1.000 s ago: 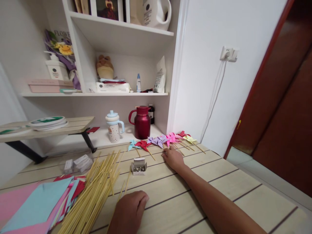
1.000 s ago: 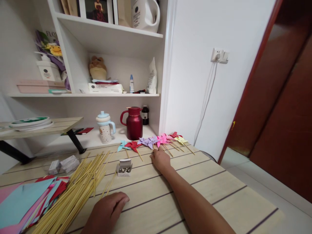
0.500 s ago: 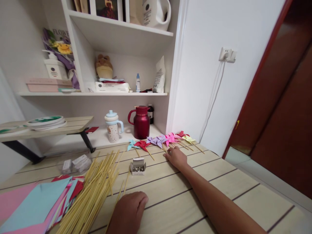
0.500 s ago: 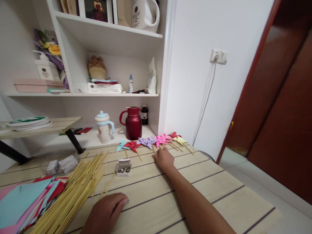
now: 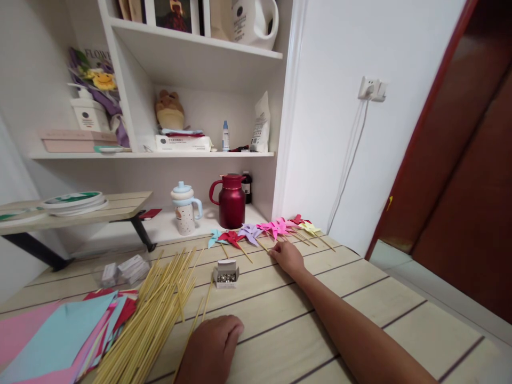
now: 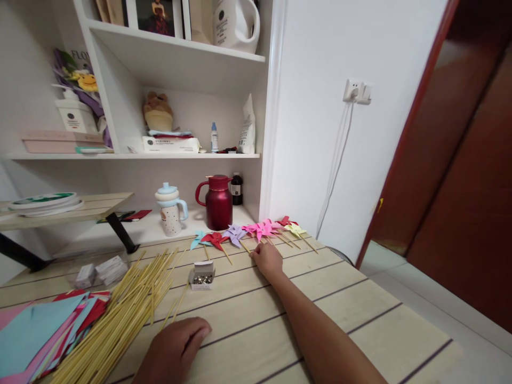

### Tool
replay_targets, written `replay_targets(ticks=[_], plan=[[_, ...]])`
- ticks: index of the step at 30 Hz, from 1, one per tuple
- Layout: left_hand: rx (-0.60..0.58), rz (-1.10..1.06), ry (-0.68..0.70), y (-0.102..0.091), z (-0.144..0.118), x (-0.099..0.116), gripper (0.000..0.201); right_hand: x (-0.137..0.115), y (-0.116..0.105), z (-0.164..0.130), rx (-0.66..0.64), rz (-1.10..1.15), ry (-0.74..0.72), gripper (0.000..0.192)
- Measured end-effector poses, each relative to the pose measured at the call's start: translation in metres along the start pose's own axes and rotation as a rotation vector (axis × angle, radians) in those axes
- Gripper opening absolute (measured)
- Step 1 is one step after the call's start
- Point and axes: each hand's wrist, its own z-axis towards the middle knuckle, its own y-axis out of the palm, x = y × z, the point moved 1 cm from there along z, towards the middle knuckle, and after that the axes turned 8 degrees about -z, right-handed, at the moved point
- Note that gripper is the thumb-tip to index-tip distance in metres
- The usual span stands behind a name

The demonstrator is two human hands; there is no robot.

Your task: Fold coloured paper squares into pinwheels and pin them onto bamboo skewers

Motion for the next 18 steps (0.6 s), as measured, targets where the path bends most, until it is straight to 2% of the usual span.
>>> replay_targets(ticks=[3, 10, 18], plan=[[-0.103, 0.010, 0.000, 0.0002, 0.0002, 0.0009, 0.031, 0.0021, -0.0011, 0.0002, -0.046, -0.007, 0.039, 0.030], [-0.158, 0.041, -0.026, 0.0007, 0.0004, 0.0004, 0.033, 0.0016, -0.0028, 0.0014, -0.087, -0.019, 0.032, 0.030], [-0.183, 0.069, -0.041, 0.0002, 0.0001, 0.0009, 0.033, -0.0001, 0.0005, 0.0000, -0.057, 0.023, 0.009, 0.030]])
